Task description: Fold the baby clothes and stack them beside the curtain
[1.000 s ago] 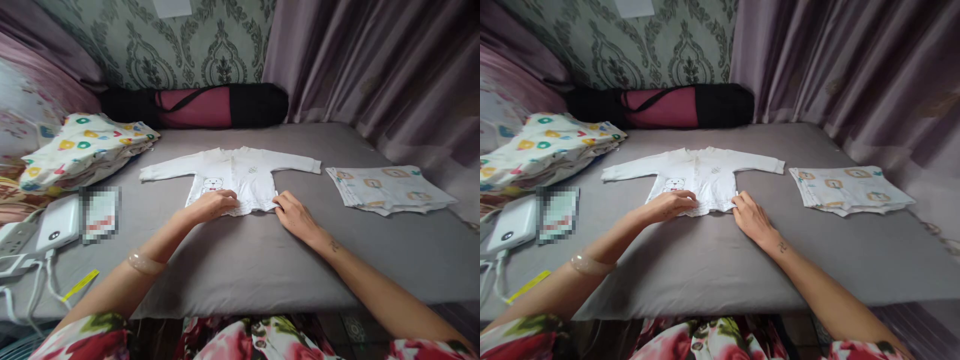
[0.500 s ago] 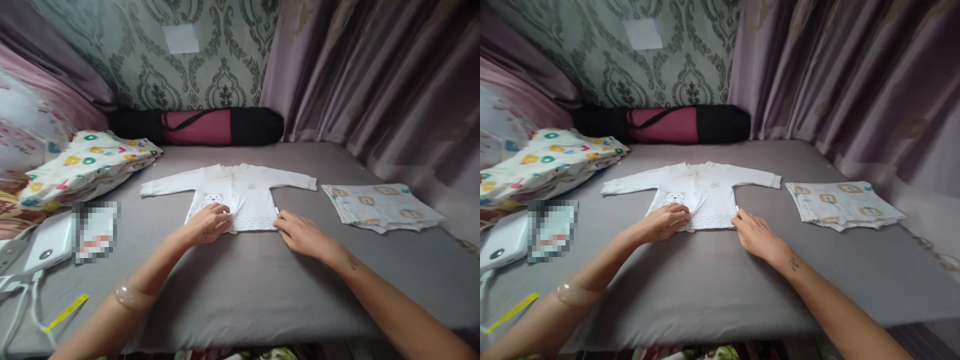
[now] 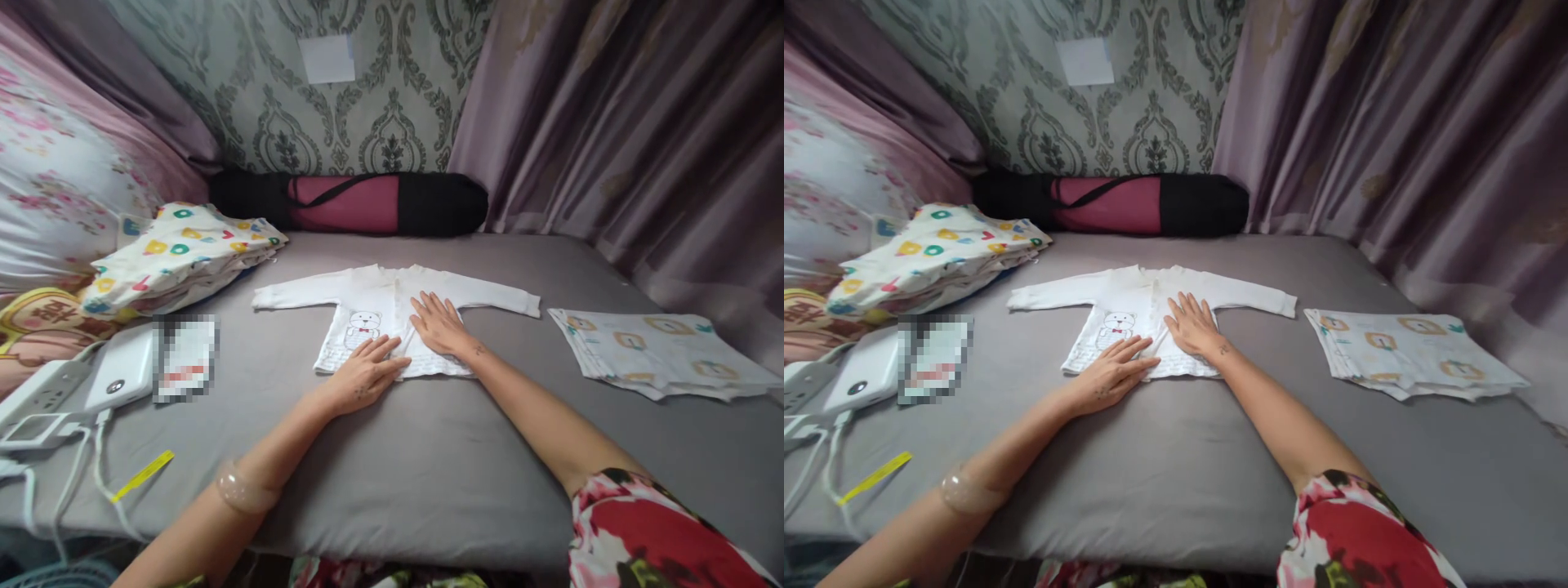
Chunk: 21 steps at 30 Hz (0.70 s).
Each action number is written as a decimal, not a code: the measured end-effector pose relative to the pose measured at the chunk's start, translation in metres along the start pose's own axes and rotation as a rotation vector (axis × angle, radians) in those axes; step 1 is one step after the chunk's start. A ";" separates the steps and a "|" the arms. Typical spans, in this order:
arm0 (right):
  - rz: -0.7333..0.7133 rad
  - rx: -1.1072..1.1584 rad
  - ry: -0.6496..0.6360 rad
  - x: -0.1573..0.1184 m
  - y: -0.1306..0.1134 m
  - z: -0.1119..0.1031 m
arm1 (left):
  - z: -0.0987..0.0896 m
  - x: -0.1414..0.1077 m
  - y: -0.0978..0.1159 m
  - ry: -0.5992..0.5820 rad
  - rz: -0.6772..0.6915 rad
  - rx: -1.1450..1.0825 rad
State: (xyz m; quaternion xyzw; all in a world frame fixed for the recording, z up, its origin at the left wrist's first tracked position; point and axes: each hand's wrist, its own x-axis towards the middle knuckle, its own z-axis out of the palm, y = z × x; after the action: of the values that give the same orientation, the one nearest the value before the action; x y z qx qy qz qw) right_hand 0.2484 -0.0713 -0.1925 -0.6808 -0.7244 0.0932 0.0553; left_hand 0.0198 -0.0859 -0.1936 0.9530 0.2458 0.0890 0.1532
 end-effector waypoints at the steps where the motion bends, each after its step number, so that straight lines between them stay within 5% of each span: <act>1: 0.003 -0.014 0.007 0.001 0.003 0.002 | 0.000 0.000 0.000 0.002 -0.002 -0.012; 6: -0.010 -0.045 0.038 0.000 0.009 0.010 | 0.004 -0.003 -0.005 0.083 -0.003 -0.111; 13: -0.156 -0.029 -0.037 -0.016 0.006 0.003 | 0.014 -0.021 -0.047 0.312 -0.065 -0.068; 21: -0.304 0.024 -0.158 -0.081 -0.018 -0.010 | 0.002 -0.026 -0.037 0.247 -0.114 0.040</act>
State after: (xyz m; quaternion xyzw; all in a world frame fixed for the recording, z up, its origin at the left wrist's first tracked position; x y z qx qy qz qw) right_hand 0.2380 -0.1526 -0.1749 -0.5532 -0.8200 0.1455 0.0197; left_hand -0.0187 -0.0684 -0.2103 0.9222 0.3181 0.1919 0.1074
